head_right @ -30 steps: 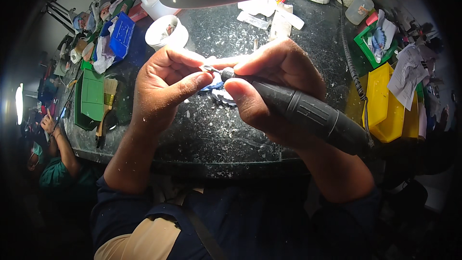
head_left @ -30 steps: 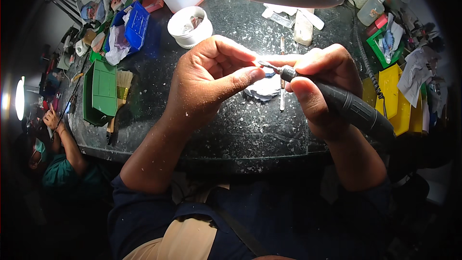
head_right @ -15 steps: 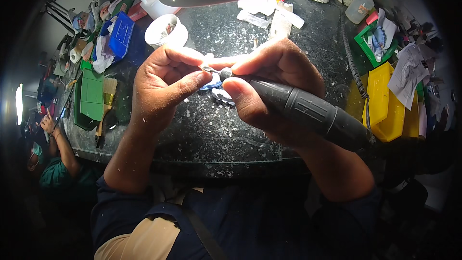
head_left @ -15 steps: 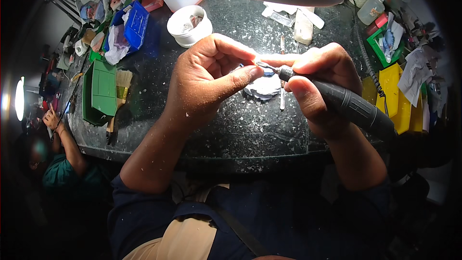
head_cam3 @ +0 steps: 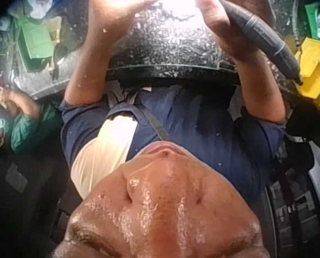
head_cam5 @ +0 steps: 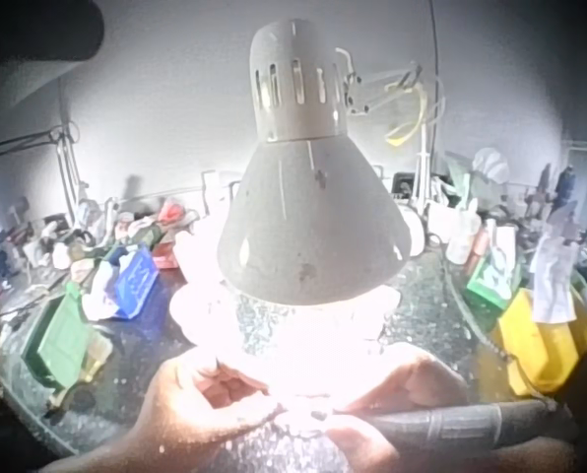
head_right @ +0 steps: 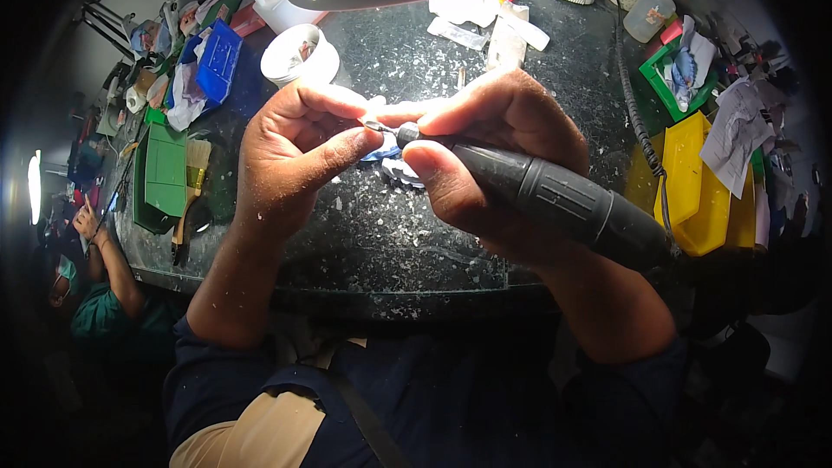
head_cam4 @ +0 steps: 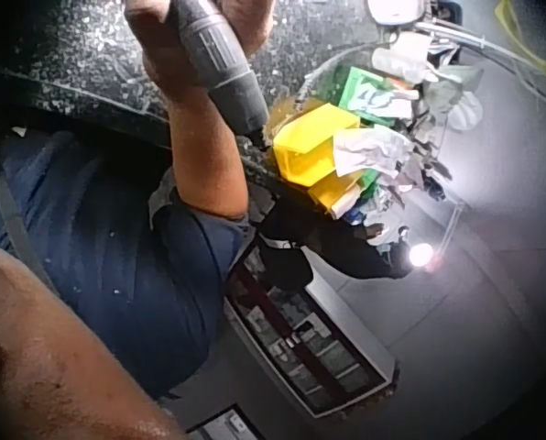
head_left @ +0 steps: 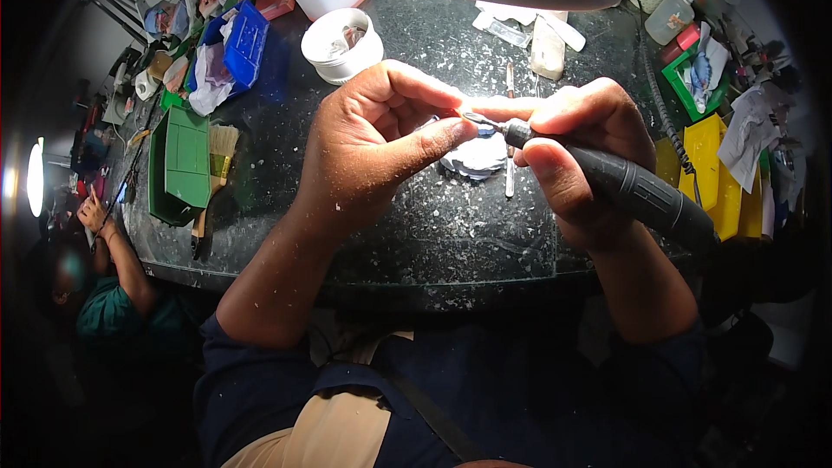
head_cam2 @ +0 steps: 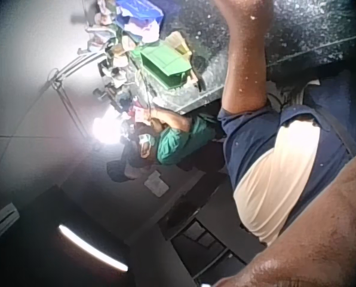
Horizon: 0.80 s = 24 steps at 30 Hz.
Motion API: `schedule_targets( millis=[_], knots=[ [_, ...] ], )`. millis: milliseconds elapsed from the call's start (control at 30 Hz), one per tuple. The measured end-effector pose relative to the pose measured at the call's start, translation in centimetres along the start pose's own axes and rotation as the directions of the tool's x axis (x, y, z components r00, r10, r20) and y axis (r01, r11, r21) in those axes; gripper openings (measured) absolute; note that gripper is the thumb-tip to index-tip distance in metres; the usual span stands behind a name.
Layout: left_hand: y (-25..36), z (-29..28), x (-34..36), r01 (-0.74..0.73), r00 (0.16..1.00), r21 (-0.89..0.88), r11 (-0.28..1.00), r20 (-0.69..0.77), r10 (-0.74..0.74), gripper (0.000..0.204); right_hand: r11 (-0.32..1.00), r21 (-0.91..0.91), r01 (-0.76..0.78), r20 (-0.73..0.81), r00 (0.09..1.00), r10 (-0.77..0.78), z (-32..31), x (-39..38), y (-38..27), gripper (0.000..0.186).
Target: The person fits a dental prosthesis onto a plaster mold by hand, grinds a dental piece using a rotary handpiece, and carves an acrylic denture base with a metal tool.
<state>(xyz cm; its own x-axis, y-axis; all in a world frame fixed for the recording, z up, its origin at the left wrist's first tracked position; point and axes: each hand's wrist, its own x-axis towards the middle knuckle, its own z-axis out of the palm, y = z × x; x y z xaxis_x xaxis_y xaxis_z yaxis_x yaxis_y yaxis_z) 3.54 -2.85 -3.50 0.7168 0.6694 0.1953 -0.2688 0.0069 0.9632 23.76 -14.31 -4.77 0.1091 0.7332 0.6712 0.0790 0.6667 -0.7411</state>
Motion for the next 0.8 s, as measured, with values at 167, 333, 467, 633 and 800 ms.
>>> schedule_targets(
  millis=[167,333,467,633,800],
  knots=[
    [0.32,0.07,-0.1,0.009,1.0,0.012,1.0,0.002,-0.009,0.022,0.996,-0.063,-0.069,-0.048,0.997,0.066,-0.05,-0.28,-0.26,0.029],
    [0.43,0.28,-0.04,0.039,0.999,0.031,0.999,-0.018,-0.039,0.022,0.998,-0.032,-0.057,-0.05,0.997,0.055,-0.24,-0.34,-0.21,0.024],
    [0.32,0.05,-0.16,0.028,1.0,0.006,1.0,-0.011,-0.028,0.022,0.997,0.071,-0.039,-0.07,0.997,0.044,0.21,-0.21,-0.18,0.022],
    [0.27,0.14,-0.02,0.014,1.0,0.024,1.0,-0.006,-0.014,0.022,0.998,-0.045,-0.053,-0.03,0.998,0.052,-0.15,-0.22,-0.27,0.03],
    [0.34,0.25,-0.14,0.013,1.0,0.0,1.0,-0.006,-0.013,0.022,0.991,-0.092,-0.094,-0.021,0.995,0.092,-0.45,-0.42,-0.32,0.032]
  ],
)
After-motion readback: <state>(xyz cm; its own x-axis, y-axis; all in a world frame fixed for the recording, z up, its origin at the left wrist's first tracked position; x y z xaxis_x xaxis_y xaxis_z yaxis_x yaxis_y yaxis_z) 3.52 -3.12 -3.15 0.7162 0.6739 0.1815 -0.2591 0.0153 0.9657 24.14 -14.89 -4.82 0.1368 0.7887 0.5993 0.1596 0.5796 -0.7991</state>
